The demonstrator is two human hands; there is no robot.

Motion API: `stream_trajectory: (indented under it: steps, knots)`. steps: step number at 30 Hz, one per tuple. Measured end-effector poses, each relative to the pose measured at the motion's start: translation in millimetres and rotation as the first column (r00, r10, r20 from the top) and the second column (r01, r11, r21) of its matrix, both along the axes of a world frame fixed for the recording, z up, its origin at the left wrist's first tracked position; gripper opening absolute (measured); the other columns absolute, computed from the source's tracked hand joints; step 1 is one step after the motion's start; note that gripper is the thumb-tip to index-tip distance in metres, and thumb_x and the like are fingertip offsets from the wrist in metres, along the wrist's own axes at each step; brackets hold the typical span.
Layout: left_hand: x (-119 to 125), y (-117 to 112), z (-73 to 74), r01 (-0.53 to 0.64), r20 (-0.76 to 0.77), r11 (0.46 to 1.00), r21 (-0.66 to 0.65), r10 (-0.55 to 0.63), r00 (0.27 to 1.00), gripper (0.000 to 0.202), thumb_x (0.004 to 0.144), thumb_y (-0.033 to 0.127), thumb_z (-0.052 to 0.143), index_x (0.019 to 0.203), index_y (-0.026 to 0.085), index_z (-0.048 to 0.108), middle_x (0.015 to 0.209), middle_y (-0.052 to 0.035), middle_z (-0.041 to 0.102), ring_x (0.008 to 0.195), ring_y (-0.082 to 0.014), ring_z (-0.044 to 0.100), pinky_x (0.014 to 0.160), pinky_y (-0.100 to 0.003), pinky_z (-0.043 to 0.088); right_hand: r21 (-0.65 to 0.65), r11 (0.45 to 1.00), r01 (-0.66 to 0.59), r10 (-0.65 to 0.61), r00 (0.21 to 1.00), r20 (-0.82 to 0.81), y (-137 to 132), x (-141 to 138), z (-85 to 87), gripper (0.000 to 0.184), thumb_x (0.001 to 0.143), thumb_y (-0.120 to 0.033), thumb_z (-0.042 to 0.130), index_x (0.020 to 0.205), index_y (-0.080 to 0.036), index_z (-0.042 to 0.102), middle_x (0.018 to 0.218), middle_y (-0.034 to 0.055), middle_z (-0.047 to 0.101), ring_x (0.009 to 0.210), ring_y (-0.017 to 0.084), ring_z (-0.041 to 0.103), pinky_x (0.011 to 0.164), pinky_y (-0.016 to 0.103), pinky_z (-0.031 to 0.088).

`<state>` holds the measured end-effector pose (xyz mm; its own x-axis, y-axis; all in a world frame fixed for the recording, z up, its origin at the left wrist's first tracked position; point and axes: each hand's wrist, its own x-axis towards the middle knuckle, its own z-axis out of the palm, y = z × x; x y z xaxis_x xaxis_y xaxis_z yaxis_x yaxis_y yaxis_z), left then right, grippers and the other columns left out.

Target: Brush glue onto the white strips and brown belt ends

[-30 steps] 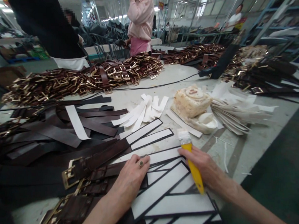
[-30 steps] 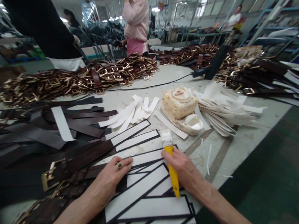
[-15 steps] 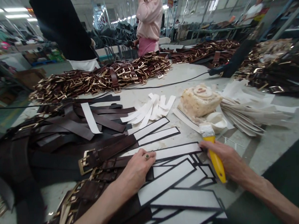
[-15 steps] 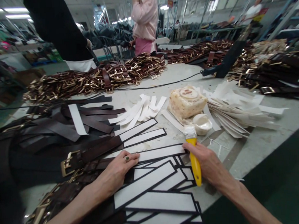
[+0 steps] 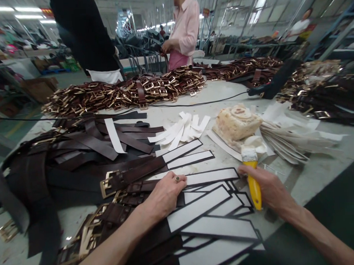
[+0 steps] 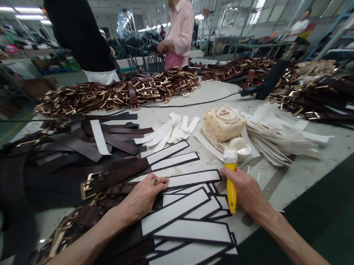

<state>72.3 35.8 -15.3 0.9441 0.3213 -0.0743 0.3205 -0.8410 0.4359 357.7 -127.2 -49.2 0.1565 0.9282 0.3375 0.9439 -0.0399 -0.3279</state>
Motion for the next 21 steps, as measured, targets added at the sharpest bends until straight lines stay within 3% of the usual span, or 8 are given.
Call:
stream_trajectory:
  steps: [4, 8, 13, 21]
  knots:
    - [0, 0, -2.0, -0.120, 0.084, 0.993, -0.007, 0.120, 0.989, 0.030, 0.083, 0.004, 0.037, 0.104, 0.020, 0.053, 0.116, -0.0045, 0.056, 0.100, -0.0185, 0.050, 0.086, -0.030, 0.043, 0.041, 0.999, 0.024, -0.025, 0.999, 0.041, 6, 3, -4.2, 0.031, 0.089, -0.028, 0.041, 0.113, -0.018, 0.058, 0.089, 0.0098, 0.063, 0.076, 0.022, 0.062, 0.068, 0.034, 0.051]
    - [-2, 1, -3.2, -0.266, 0.085, 0.964, 0.030, 0.262, 0.961, 0.033, 0.083, 0.017, 0.053, 0.115, 0.019, 0.047, 0.119, -0.0071, 0.054, 0.108, -0.0231, 0.046, 0.092, -0.038, 0.039, -0.016, 0.992, -0.128, 0.129, 0.991, 0.027, 29, 7, -13.1, 0.037, 0.087, -0.041, 0.047, 0.112, -0.018, 0.060, 0.099, 0.0114, 0.064, 0.090, 0.026, 0.062, 0.079, 0.038, 0.051]
    - [-5, 3, -4.0, -0.282, 0.017, 0.959, 0.032, 0.281, 0.959, 0.045, 0.079, 0.027, 0.063, 0.120, 0.019, 0.047, 0.115, -0.0077, 0.055, 0.104, -0.0250, 0.045, 0.088, -0.040, 0.039, -0.083, 0.965, -0.249, 0.249, 0.968, -0.010, 35, 19, -19.0, 0.040, 0.084, -0.044, 0.049, 0.112, -0.017, 0.061, 0.094, 0.0119, 0.064, 0.083, 0.025, 0.063, 0.075, 0.038, 0.052]
    - [0, 6, 1.8, -0.344, -0.016, 0.929, -0.137, 0.345, 0.938, 0.031, 0.070, 0.021, 0.068, 0.098, 0.018, 0.054, 0.107, -0.0063, 0.055, 0.102, -0.0237, 0.047, 0.088, -0.038, 0.040, -0.132, 0.963, -0.233, 0.228, 0.972, -0.053, 32, 19, 5.4, 0.046, 0.079, -0.040, 0.055, 0.120, -0.019, 0.052, 0.093, 0.0095, 0.064, 0.082, 0.025, 0.062, 0.074, 0.039, 0.049]
